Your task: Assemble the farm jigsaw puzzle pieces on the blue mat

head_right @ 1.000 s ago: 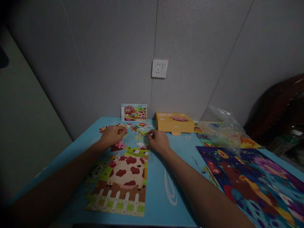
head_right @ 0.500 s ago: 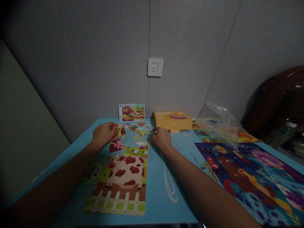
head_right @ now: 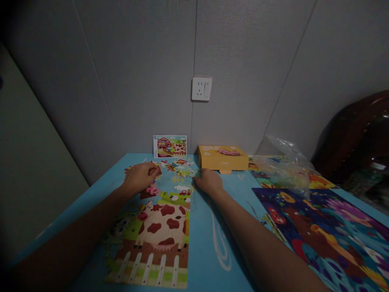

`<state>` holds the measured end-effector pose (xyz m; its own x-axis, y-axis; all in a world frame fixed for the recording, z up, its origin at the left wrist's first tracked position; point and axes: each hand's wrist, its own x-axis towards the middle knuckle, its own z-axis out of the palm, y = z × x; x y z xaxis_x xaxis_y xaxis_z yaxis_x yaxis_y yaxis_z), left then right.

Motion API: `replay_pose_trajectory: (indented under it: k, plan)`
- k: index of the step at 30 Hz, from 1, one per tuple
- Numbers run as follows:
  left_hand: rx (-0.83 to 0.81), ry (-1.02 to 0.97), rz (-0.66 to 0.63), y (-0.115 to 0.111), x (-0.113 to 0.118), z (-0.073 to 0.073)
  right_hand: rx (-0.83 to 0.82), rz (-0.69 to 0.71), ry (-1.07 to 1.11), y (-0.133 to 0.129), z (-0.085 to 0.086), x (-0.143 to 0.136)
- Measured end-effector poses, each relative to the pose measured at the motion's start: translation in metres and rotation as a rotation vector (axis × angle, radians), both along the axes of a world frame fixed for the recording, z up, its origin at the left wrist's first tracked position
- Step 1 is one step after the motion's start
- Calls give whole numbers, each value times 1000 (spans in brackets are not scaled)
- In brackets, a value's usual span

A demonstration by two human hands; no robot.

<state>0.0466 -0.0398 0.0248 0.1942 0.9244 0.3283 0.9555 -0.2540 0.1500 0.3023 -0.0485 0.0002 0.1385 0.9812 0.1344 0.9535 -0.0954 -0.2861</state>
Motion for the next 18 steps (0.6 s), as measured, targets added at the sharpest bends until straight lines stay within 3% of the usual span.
replay_pose_trajectory:
  k: [6,10,14,18]
  plan:
    - [-8,-36,-11,-1,3,-3,-5,-13,68,3,-1,6]
    - [-8,-68,-94,-1,3,-4,83,16,104,2,2,5]
    - [-17,-146,-269,-4,7,-7,255,216,165,-10,9,-10]
    - [-43,-251,-392,-9,15,-12,292,410,224,-24,12,-28]
